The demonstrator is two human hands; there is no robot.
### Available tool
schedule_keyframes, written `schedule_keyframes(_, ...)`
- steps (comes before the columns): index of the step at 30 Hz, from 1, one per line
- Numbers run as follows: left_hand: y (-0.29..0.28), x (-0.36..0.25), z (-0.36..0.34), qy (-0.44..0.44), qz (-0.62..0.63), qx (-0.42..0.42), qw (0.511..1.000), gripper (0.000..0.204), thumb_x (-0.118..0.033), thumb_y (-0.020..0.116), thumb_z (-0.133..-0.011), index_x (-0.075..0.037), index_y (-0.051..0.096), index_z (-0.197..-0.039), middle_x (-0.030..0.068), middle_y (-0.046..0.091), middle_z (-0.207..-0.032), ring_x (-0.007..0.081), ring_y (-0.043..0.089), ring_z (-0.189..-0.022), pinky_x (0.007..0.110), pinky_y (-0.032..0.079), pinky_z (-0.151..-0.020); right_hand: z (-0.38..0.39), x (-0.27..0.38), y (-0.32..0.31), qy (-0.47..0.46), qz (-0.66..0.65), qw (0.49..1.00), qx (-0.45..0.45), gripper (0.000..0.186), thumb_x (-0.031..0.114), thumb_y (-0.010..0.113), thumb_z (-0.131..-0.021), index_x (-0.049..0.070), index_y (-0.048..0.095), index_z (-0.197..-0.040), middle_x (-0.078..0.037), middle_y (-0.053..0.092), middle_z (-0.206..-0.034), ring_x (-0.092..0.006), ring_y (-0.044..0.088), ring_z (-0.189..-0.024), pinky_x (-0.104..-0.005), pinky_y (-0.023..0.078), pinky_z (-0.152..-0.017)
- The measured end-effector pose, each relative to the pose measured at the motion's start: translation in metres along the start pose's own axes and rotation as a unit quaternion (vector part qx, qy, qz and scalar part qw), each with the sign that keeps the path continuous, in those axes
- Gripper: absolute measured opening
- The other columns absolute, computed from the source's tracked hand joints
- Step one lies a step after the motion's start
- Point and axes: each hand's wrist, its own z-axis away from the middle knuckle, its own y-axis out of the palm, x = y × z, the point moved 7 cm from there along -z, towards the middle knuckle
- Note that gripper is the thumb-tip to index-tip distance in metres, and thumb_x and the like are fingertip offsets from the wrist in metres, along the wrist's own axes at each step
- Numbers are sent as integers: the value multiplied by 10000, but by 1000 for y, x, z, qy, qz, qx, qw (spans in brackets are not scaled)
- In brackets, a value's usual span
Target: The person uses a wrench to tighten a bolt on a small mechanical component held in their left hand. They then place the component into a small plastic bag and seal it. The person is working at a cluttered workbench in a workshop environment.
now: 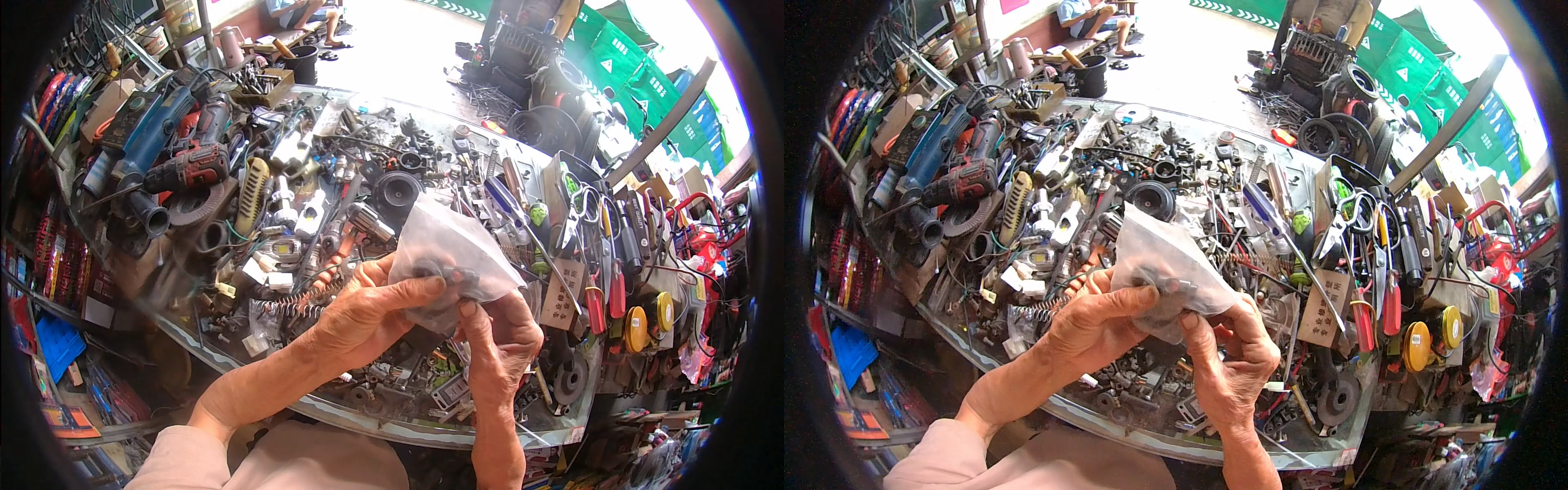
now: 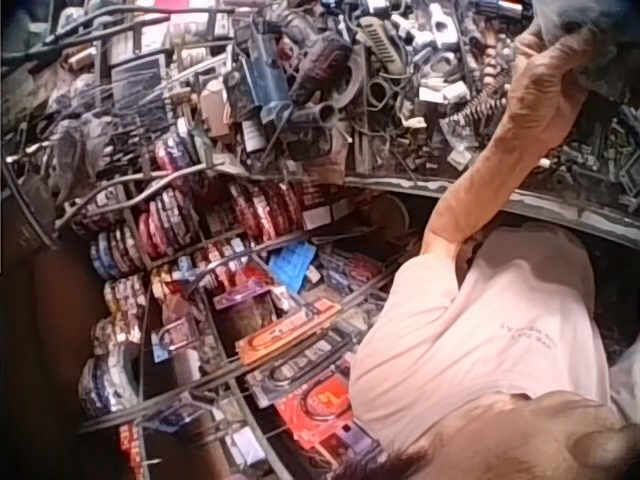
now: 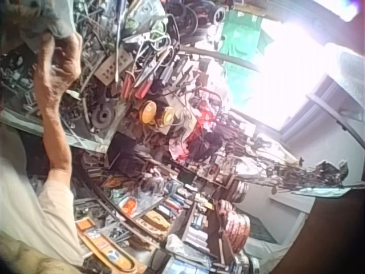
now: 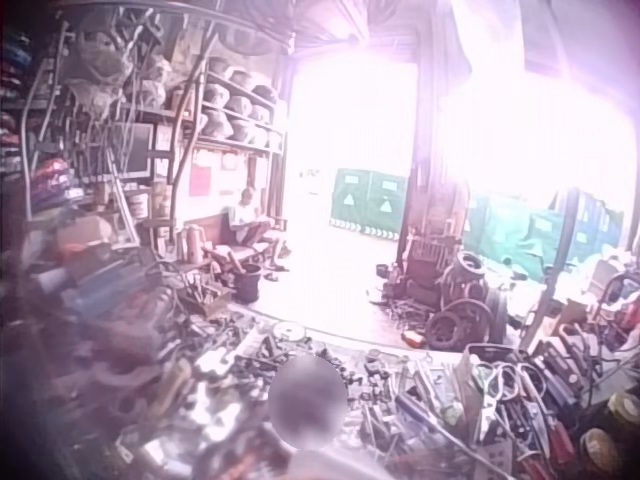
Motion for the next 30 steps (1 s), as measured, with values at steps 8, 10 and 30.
schedule_keyframes(8, -4, 2, 0, 1, -6, -13, 1000, 321, -90, 680, -843, -12, 585, -1139, 86, 651, -1070, 159, 620, -983, 323, 501, -880, 1, -5, 0, 4, 9, 1000, 10, 271, 23, 706, -804, -55, 609, -1046, -55, 577, -1027, -94, 602, -827, -207, 495, -694)
schedule_keyframes(10, -4, 2, 0, 0, -5, -12, 1000, 315, -90, 671, -850, -5, 580, -1139, 90, 650, -1069, 157, 623, -974, 317, 506, -868, 2, -4, 1, 11, 2, 1000, 10, 271, 23, 705, -804, -52, 609, -1045, -56, 579, -1031, -93, 602, -826, -206, 498, -691)
schedule_keyframes(30, -1, 4, -1, -10, 31, -3, 999, 296, -128, 541, -927, -7, 532, -1197, 90, 626, -1097, 180, 605, -1022, 361, 494, -902, 0, -2, 1, 33, -46, 998, -31, 271, 84, 661, -867, -19, 595, -1109, -48, 651, -867, -55, 566, -670, -196, 468, -541)
